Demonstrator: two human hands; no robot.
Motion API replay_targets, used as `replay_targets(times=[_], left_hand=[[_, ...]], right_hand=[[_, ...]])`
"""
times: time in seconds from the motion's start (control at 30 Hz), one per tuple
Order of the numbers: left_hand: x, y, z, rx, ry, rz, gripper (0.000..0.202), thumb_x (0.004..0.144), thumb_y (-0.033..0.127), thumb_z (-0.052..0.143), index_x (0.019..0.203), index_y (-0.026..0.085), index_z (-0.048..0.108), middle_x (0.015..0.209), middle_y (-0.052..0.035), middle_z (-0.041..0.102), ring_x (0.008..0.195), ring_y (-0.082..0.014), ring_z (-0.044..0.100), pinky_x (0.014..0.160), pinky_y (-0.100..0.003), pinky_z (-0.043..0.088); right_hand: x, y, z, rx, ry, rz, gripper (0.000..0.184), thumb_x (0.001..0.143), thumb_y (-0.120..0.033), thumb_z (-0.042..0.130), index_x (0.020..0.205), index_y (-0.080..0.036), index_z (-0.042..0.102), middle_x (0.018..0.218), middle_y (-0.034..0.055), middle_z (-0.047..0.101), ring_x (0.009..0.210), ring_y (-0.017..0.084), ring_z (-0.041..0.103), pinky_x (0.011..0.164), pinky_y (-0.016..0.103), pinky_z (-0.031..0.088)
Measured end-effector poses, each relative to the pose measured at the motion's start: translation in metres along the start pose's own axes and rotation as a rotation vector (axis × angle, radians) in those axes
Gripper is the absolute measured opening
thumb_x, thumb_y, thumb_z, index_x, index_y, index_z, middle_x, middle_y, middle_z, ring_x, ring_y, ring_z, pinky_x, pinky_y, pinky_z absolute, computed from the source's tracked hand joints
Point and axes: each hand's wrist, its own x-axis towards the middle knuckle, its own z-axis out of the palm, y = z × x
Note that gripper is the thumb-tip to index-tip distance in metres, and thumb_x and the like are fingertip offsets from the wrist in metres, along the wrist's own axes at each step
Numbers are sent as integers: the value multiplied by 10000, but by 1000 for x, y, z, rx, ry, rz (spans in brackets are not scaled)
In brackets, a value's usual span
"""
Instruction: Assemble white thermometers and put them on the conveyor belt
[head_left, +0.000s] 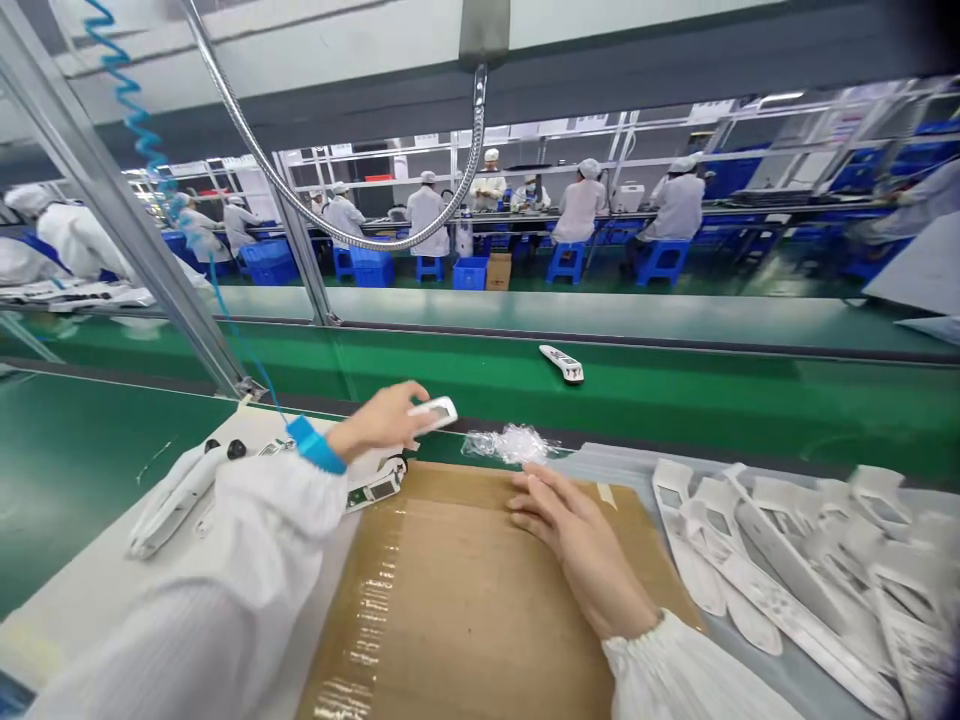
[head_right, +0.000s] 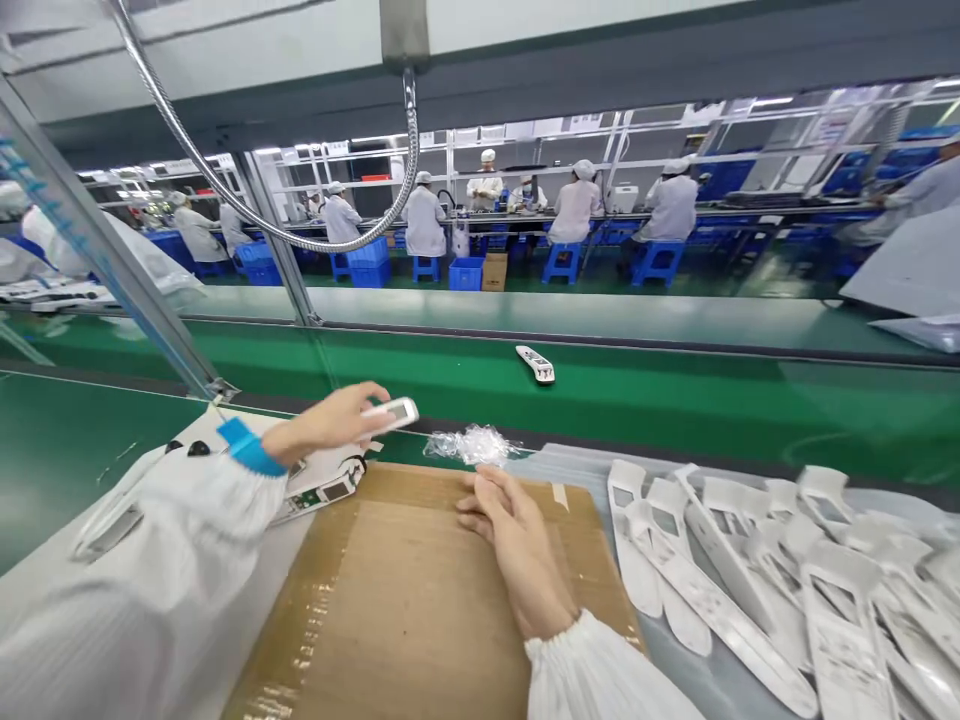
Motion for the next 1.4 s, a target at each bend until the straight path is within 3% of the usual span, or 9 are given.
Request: replay_targets(times=[0.1, 0.2, 0.37, 0.67, 0.8, 0.93, 1.1, 1.3, 1.4], left_hand=[[34, -13, -16, 10, 205, 10, 407, 965, 348, 493, 1269, 78, 517, 859, -28, 651, 661, -119, 629, 585, -217, 492], [53, -24, -12, 16, 341, 22, 336, 956, 377, 545, 1115, 85, 597, 995, -58, 632, 819, -151, 632, 766, -328, 549], [40, -23, 10, 7, 481, 48, 249, 929, 303, 583, 1075, 104, 616, 1043, -90, 652, 991, -219, 629, 933, -450, 495], [-51, -5, 102, -118, 461, 126, 210, 936, 147, 422, 1020, 168, 613, 1069, -98, 652, 1031, -235, 597, 946, -425, 465], [-56, -6, 116, -89, 391, 193, 253, 967, 152, 356, 990, 203, 603, 1015, -74, 640, 971, -231, 579, 907, -430, 460], [-54, -7, 115, -91, 418, 210, 246, 984, 192, 357, 1019, 212, 599, 1013, -77, 629, 972, -232, 566, 912, -428, 451], [-54, -7, 110, -129, 466, 241, 242, 987, 188, 356, 1057, 189, 588, 1072, -91, 625, 1034, -231, 561, 936, -427, 455], [-56, 1, 91, -66, 632, 269, 403, 972, 301, 458, 1349, 158, 455, 1418, -142, 469, 1336, -286, 392, 1106, -478, 330], [-60, 5, 87, -153, 452, 304, 426, 962, 384, 482, 1336, 181, 491, 1320, -108, 570, 1230, -267, 504, 1031, -420, 391]], right_hand=[[0, 0, -3, -13, -27, 5, 391, 776, -473, 752, 1082, -243, 670, 1171, 79, 669, 876, 211, 654, 785, 371, 597], [-2, 1, -8, -2, -13, -28, 400, 754, -466, 770, 1067, -237, 673, 1148, 85, 674, 863, 215, 651, 769, 385, 592], [11, -16, -20, -154, 7, -136, 421, 770, -489, 737, 1094, -231, 663, 1168, 86, 676, 916, 217, 662, 782, 365, 569], [169, -82, -29, -965, 303, -323, 185, 799, -219, 573, 958, -176, 658, 1033, 122, 696, 1039, 273, 622, 1007, 446, 402], [223, -73, -19, -1065, 420, -312, 323, 827, -251, 553, 1134, -170, 607, 1179, 176, 631, 1213, 334, 511, 1051, 506, 322], [246, -53, -1, -1083, 374, -308, 397, 794, -271, 619, 1177, -172, 586, 1162, 170, 633, 1170, 322, 541, 1007, 474, 376], [212, -63, 18, -991, 102, -391, 374, 886, -304, 521, 1238, -185, 555, 1108, 84, 677, 950, 198, 647, 898, 347, 473], [88, -105, 19, -718, -484, -320, 517, 844, -545, 621, 1275, -266, 559, 1009, 31, 689, 888, 209, 635, 865, 357, 481], [38, -102, 16, -780, -548, -309, 449, 883, -537, 572, 1241, -266, 588, 978, 34, 667, 881, 216, 612, 813, 350, 485]])
